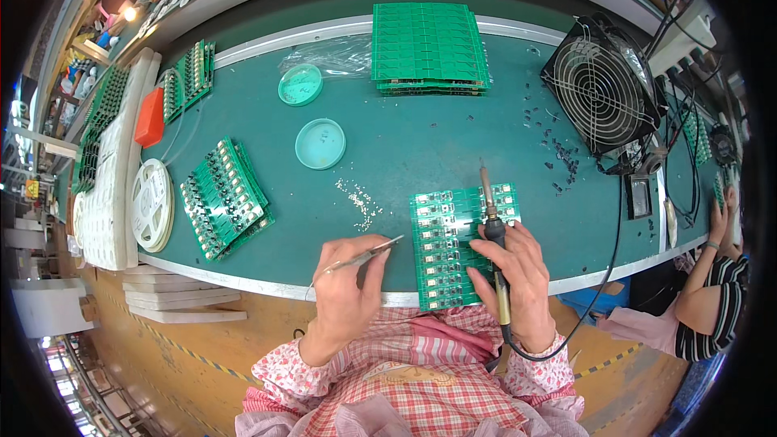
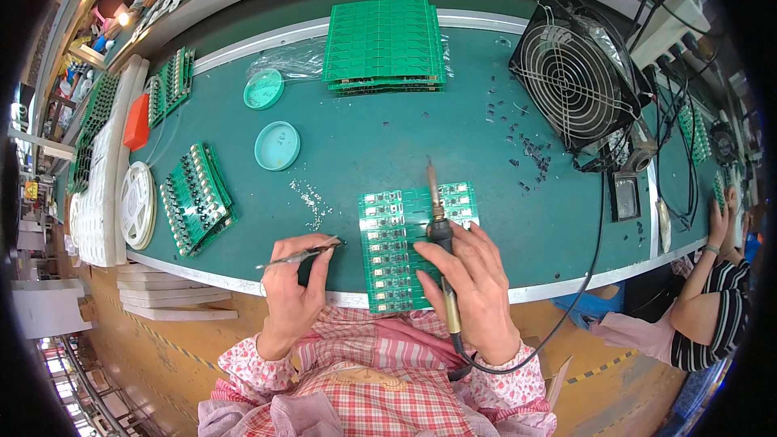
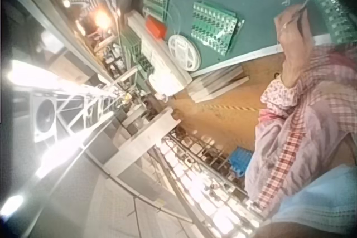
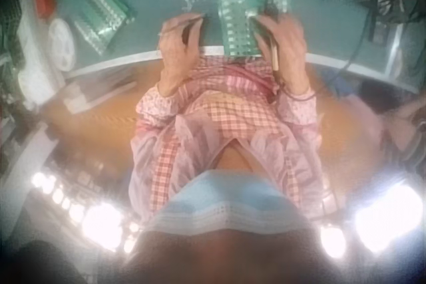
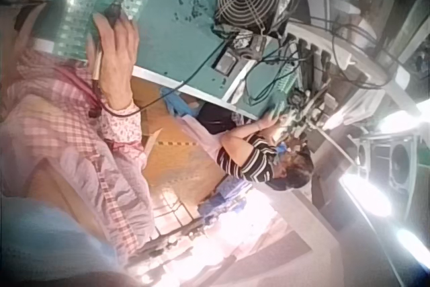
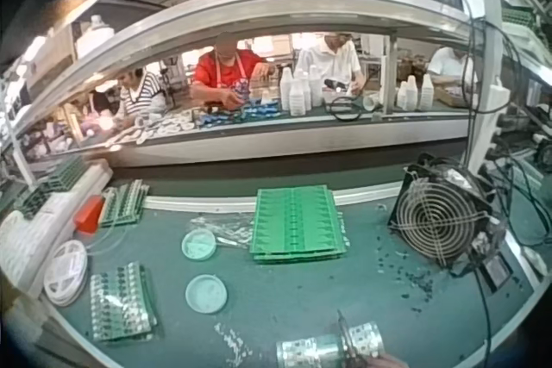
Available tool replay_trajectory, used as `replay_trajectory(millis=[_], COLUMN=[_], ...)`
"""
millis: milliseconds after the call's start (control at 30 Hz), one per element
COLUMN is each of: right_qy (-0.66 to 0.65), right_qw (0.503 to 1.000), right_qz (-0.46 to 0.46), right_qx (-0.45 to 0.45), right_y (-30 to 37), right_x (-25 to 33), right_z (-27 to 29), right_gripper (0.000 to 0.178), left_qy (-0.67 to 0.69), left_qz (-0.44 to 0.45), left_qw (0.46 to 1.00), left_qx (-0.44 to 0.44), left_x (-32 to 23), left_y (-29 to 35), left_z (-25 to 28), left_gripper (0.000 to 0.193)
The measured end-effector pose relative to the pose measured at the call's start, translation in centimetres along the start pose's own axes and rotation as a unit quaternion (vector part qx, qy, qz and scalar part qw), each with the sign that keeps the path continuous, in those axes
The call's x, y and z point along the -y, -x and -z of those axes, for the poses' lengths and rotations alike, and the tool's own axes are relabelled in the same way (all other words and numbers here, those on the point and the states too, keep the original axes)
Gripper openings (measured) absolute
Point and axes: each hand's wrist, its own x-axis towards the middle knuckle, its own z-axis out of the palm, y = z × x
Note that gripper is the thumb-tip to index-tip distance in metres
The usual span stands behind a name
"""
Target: The person solders electronic components onto a circuit board panel using a soldering iron, places the panel onto a stack, and solders components onto another circuit board panel.
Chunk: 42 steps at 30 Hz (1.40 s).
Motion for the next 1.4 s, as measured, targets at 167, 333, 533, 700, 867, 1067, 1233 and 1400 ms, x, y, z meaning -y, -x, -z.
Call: replay_trajectory(millis=[167,333,533,700,867,1067,1233,1400], right_qy=[-0.025,-0.054,-0.054,-0.026,-0.010,-0.027,-0.032,-0.038], right_qw=[0.999,0.997,0.995,0.997,0.999,0.999,0.998,0.996], right_qz=[-0.001,0.002,-0.002,0.005,0.017,0.029,0.033,0.047], right_qx=[0.025,0.052,0.078,0.073,0.041,-0.014,-0.048,-0.069], right_y=[-0.4,-1.4,-2.2,-2.3,-1.7,-1.7,-1.4,-1.5], right_x=[0.6,0.3,0.2,0.3,0.4,0.7,0.6,0.9], right_z=[-0.1,0.4,0.6,0.7,0.7,0.3,0.1,-0.1], right_gripper=[0.046,0.048,0.050,0.053,0.050,0.045,0.046,0.045], left_qy=[0.034,0.044,0.041,0.065,0.026,0.021,0.021,0.013], left_qz=[-0.025,-0.003,0.000,0.011,-0.033,-0.041,-0.049,-0.049], left_qw=[0.999,0.999,0.999,0.998,0.999,0.999,0.998,0.999], left_qx=[-0.005,0.016,0.018,-0.006,-0.011,-0.015,-0.021,-0.017], left_x=[0.3,0.4,1.2,1.7,1.8,1.6,1.5,1.5], left_y=[-2.3,-3.5,-3.2,-3.0,-3.1,-3.2,-3.4,-3.2], left_z=[-0.5,-0.8,-1.1,-1.3,-1.2,-1.4,-1.5,-1.4], left_gripper=[0.014,0.012,0.012,0.015,0.020,0.020,0.021,0.023])
